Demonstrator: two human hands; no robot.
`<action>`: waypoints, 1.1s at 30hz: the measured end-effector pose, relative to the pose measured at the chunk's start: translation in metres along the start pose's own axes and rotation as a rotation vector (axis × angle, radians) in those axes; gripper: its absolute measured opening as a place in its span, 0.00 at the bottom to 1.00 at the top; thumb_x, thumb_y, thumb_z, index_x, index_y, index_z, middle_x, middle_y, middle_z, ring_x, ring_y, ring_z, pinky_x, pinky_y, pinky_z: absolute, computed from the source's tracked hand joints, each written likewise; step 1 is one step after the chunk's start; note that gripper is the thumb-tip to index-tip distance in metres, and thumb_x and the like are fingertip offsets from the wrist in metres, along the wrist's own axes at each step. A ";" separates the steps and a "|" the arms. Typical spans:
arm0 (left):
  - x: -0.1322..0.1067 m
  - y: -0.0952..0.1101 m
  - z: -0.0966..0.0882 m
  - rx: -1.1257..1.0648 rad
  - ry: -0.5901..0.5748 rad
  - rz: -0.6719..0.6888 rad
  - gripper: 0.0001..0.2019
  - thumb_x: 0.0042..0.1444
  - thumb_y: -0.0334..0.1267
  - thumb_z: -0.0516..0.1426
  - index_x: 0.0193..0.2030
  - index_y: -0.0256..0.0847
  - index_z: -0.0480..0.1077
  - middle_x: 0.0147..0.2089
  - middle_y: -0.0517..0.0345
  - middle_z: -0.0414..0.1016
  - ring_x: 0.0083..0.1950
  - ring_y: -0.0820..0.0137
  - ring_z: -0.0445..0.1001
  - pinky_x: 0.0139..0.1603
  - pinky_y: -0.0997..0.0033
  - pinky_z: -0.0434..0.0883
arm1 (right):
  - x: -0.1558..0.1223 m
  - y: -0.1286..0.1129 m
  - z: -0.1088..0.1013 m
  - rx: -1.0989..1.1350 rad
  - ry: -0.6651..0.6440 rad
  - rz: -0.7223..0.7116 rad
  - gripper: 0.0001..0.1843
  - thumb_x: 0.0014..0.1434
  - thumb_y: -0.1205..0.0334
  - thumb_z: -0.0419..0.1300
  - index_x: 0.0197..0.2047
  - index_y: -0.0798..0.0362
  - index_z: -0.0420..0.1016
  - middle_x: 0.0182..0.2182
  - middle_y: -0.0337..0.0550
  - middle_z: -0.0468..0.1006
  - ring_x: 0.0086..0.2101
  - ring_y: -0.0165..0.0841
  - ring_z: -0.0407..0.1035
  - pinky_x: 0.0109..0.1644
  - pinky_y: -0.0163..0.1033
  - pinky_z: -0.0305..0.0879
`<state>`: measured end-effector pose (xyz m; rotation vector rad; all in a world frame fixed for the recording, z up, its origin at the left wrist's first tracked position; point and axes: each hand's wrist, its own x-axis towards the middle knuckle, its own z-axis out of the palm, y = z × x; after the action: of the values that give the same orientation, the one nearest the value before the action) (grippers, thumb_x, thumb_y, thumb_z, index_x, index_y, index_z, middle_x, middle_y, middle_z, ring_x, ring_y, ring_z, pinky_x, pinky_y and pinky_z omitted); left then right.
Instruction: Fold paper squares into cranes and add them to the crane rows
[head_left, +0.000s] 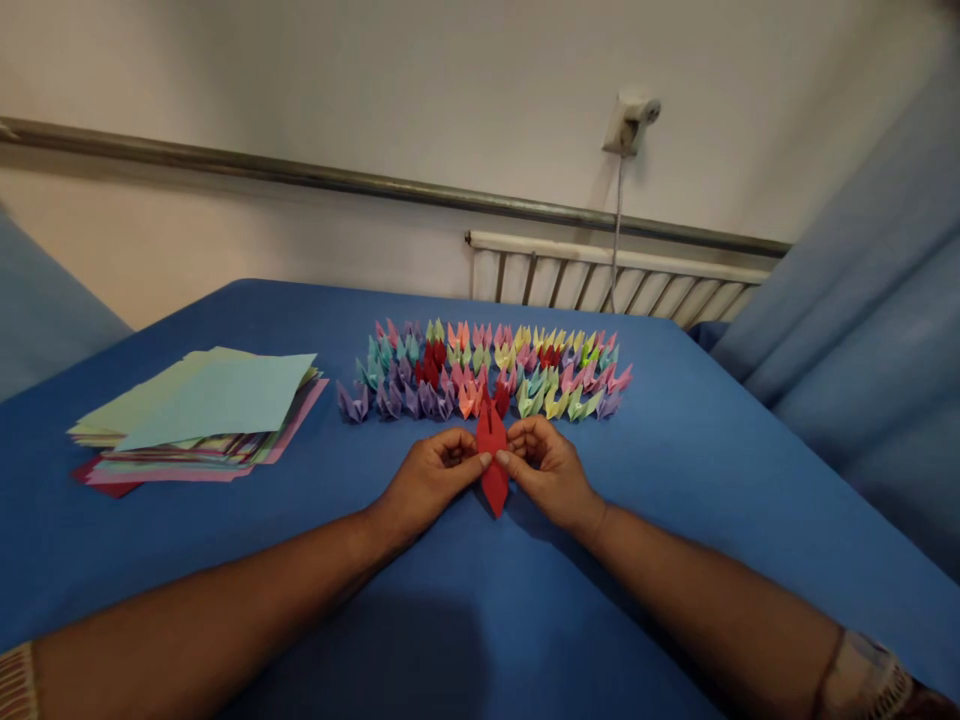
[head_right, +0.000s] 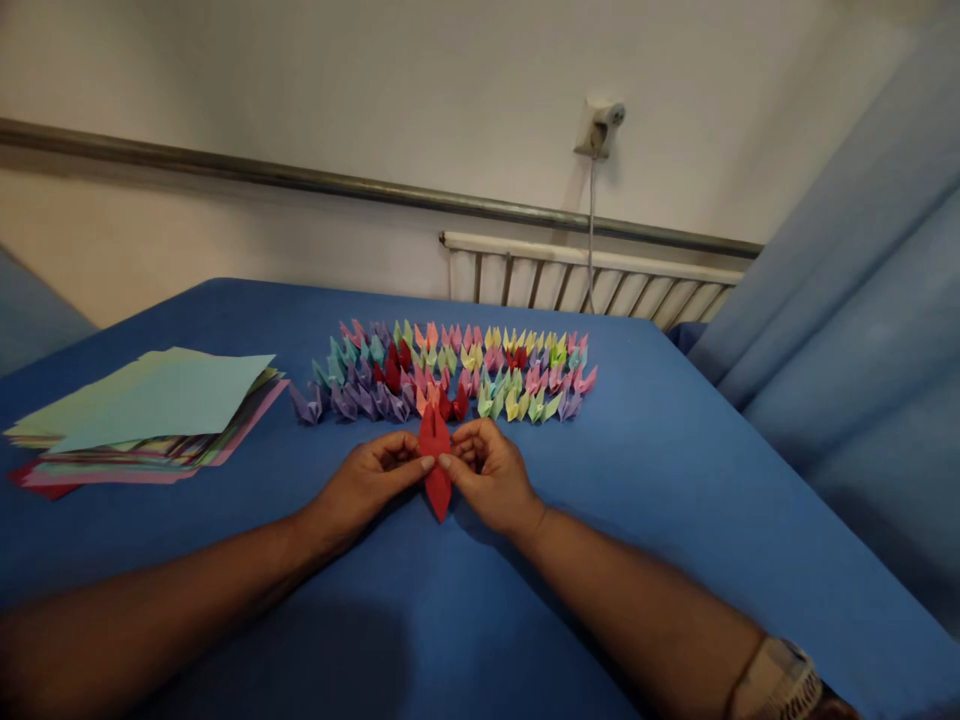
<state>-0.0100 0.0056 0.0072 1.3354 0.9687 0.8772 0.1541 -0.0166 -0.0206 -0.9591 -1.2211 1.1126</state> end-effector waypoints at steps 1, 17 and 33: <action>0.000 0.000 -0.001 0.006 -0.001 0.000 0.12 0.47 0.43 0.65 0.29 0.37 0.70 0.28 0.63 0.71 0.30 0.74 0.69 0.35 0.74 0.66 | 0.000 0.001 0.001 0.005 -0.013 0.009 0.15 0.51 0.55 0.67 0.37 0.50 0.69 0.27 0.35 0.73 0.27 0.27 0.67 0.33 0.34 0.65; 0.006 -0.004 -0.007 -0.024 -0.053 -0.010 0.12 0.48 0.44 0.64 0.31 0.38 0.70 0.29 0.60 0.74 0.33 0.69 0.73 0.38 0.69 0.69 | 0.008 0.001 -0.002 0.064 -0.090 0.126 0.21 0.51 0.41 0.65 0.30 0.52 0.70 0.18 0.33 0.71 0.19 0.25 0.64 0.25 0.32 0.61; 0.006 -0.007 -0.005 0.032 -0.056 0.029 0.12 0.49 0.45 0.63 0.29 0.37 0.70 0.27 0.62 0.70 0.30 0.73 0.67 0.33 0.73 0.65 | 0.000 0.001 -0.003 -0.277 0.023 -0.181 0.07 0.56 0.57 0.64 0.30 0.51 0.75 0.36 0.43 0.75 0.36 0.32 0.70 0.38 0.37 0.66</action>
<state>-0.0131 0.0122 0.0000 1.3973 0.9248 0.8452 0.1571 -0.0162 -0.0220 -1.0417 -1.4388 0.8012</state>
